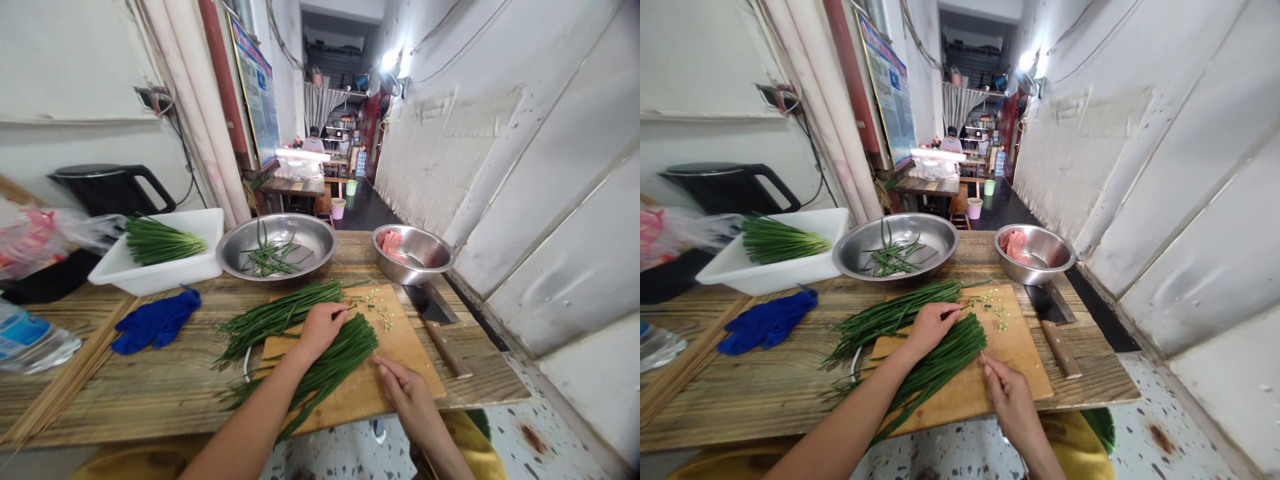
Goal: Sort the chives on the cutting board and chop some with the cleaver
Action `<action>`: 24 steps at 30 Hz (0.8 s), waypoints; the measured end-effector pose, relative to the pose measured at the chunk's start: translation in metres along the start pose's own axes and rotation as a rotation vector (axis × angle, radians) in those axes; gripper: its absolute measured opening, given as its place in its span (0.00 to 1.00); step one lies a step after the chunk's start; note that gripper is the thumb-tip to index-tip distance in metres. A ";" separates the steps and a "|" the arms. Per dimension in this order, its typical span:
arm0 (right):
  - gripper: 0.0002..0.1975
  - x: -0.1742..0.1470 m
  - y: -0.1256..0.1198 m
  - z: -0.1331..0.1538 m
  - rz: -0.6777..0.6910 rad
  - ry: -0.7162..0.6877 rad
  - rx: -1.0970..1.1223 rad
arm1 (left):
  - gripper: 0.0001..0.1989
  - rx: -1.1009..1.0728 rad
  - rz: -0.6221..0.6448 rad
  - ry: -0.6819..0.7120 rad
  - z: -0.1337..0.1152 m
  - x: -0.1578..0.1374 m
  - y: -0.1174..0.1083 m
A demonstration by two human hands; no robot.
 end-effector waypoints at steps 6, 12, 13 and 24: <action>0.21 0.001 0.002 -0.002 0.010 0.003 0.007 | 0.11 0.003 -0.016 0.020 -0.001 -0.001 -0.002; 0.22 -0.002 0.001 -0.006 0.015 0.021 0.002 | 0.10 0.021 -0.036 0.069 -0.001 -0.002 -0.002; 0.22 -0.003 0.001 -0.007 0.015 0.022 0.004 | 0.10 0.022 -0.032 0.081 -0.002 -0.003 -0.002; 0.21 -0.003 0.000 -0.010 -0.009 0.004 -0.002 | 0.09 -0.036 0.059 0.253 -0.018 -0.014 0.006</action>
Point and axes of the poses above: each hand's wrist, its own x-axis towards the middle knuckle, its own y-axis out of the palm, z = x × y, the point moved 10 cm from there along x, towards the middle knuckle, and after that the axes turned 15 degrees about -y, right-handed, at the moved point
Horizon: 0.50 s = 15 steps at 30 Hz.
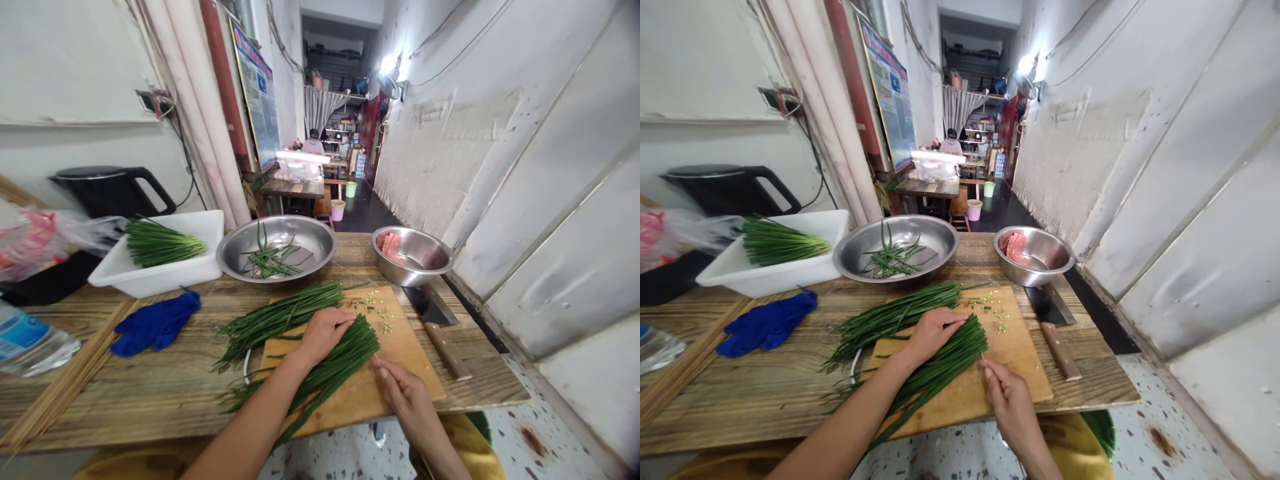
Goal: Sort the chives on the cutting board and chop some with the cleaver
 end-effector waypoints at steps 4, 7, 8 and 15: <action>0.21 0.000 0.000 -0.001 -0.010 0.009 -0.017 | 0.10 0.053 -0.041 -0.054 0.003 0.001 -0.004; 0.22 0.001 0.002 -0.002 0.001 0.024 -0.017 | 0.11 0.091 -0.165 -0.122 0.005 0.001 -0.021; 0.22 0.001 0.002 -0.002 0.003 0.023 -0.017 | 0.11 0.110 -0.188 -0.130 0.005 0.002 -0.025; 0.22 0.004 -0.001 0.003 -0.002 -0.019 -0.045 | 0.10 0.644 -0.133 -0.223 0.017 0.006 -0.021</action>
Point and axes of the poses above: each hand's wrist, its own x-axis towards the middle knuckle, its own y-axis out of the palm, z = x × y, the point moved 10 cm from there along x, towards the middle knuckle, and after that the axes turned 15 degrees about -y, right-handed, at the moved point
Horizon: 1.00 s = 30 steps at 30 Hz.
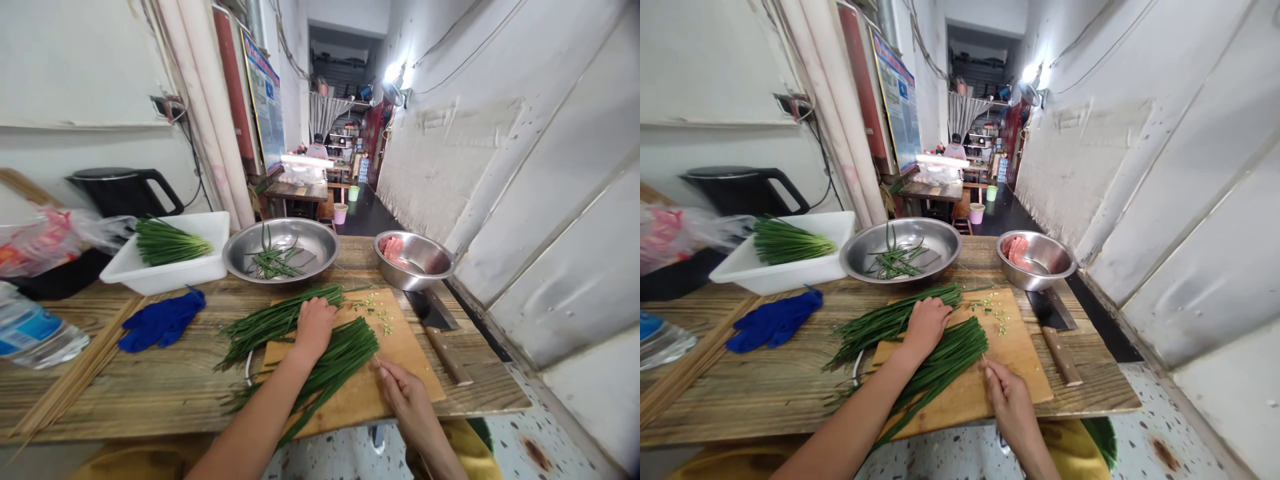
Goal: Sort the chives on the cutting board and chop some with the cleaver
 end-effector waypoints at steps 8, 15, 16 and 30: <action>0.22 -0.001 0.001 0.000 -0.008 0.003 0.017 | 0.12 0.135 -0.046 -0.036 0.002 -0.002 0.001; 0.21 -0.002 0.003 0.000 0.001 0.026 0.047 | 0.08 -0.228 -0.020 -0.047 -0.001 -0.004 -0.001; 0.21 -0.002 0.003 0.000 0.004 0.031 0.051 | 0.08 -0.306 0.022 -0.080 0.002 -0.003 0.004; 0.21 0.003 0.000 0.009 0.024 -0.012 -0.007 | 0.09 -0.715 0.170 -0.152 -0.001 -0.002 0.018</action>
Point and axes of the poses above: each hand's wrist, its own x-axis towards the middle knuckle, its own y-axis out of the palm, z = x × y, the point moved 10 cm from there along x, towards the middle knuckle, and after that the axes turned 15 degrees about -y, right-handed, at the moved point
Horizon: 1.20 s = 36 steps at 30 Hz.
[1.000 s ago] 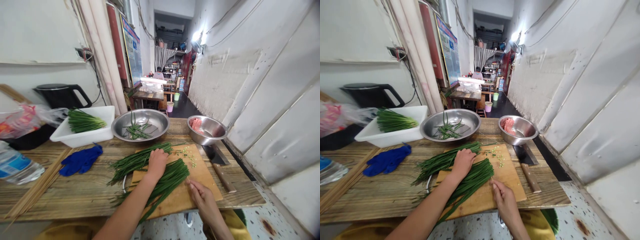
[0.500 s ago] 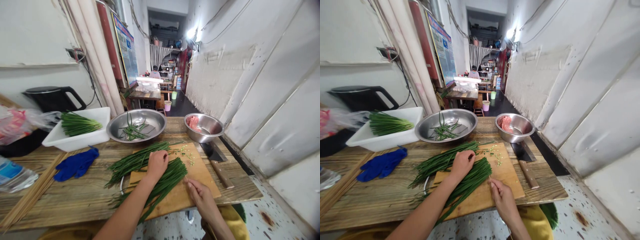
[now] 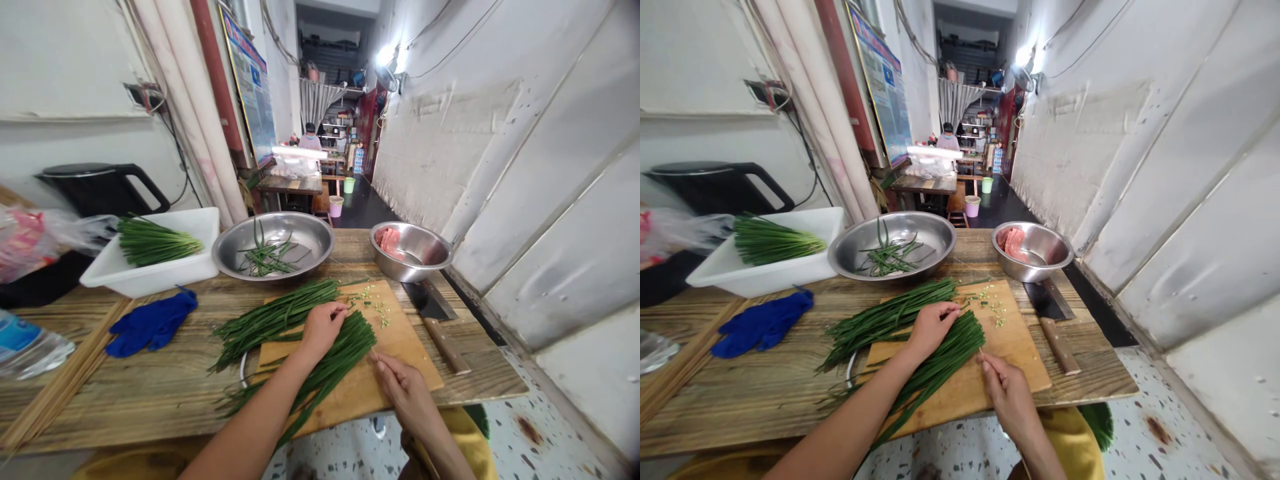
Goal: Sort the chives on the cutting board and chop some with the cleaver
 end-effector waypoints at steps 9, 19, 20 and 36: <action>0.21 0.000 0.001 -0.002 0.008 0.002 0.000 | 0.08 -0.023 -0.017 -0.029 0.004 0.002 0.000; 0.21 0.000 0.000 -0.002 0.006 0.008 0.012 | 0.08 -0.070 0.011 -0.031 0.002 0.002 0.001; 0.21 0.000 0.000 -0.002 0.004 0.011 0.018 | 0.08 -0.071 0.014 -0.025 0.001 0.001 0.001; 0.22 -0.002 0.001 -0.004 0.008 0.006 0.012 | 0.12 0.131 0.275 0.166 -0.009 -0.003 0.016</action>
Point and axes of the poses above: each hand's wrist, its own x-axis towards the middle knuckle, its own y-axis out of the palm, z = x × y, the point moved 10 cm from there along x, towards the middle knuckle, and after that the axes turned 15 degrees about -y, right-handed, at the moved point
